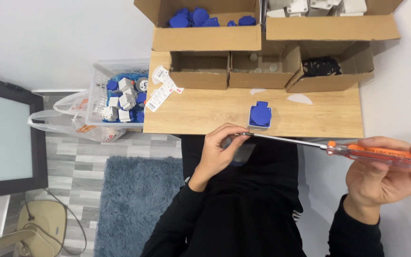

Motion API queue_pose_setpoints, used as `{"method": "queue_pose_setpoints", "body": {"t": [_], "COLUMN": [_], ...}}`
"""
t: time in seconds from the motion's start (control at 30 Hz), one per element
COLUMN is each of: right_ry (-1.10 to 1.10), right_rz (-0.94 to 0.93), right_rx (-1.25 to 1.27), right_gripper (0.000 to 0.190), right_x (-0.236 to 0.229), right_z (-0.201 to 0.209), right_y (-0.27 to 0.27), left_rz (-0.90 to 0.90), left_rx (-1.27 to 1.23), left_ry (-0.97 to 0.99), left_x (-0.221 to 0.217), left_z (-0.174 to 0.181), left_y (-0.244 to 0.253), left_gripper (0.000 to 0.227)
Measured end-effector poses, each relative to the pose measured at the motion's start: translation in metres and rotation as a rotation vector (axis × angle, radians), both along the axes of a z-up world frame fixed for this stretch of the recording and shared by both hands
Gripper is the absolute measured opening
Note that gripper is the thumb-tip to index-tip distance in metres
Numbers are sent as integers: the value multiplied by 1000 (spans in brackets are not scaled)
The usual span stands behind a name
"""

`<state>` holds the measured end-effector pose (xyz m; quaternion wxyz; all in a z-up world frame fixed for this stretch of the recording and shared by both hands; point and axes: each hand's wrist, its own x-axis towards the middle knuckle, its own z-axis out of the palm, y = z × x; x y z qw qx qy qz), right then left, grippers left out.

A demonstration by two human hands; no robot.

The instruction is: The person assembles a small electrical component by placing a black insert into a white housing, adding a blue cover, and securing it with screws using a screwdriver. The person then inspects the assembled unit.

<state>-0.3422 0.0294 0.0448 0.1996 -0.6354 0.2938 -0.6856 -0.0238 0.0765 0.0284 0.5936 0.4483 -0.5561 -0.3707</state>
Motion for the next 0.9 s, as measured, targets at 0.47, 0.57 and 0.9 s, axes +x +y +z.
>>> {"method": "queue_pose_setpoints", "body": {"t": [0.47,0.57,0.9], "right_ry": [-19,47,154], "right_rz": [257,229,262], "right_rx": [93,2,281], "right_gripper": [65,55,59], "right_x": [-20,-20,-39], "right_z": [-26,-19,10], "right_y": [-40,-52,-63], "left_rz": [-80,-135,-211], "left_rx": [-121,-240,-223], "left_ry": [-155,-200,-390], "left_x": [1,2,6], "left_z": [-6,-7,-18], "left_y": [-33,-45,-89], "left_gripper": [7,11,38]}}
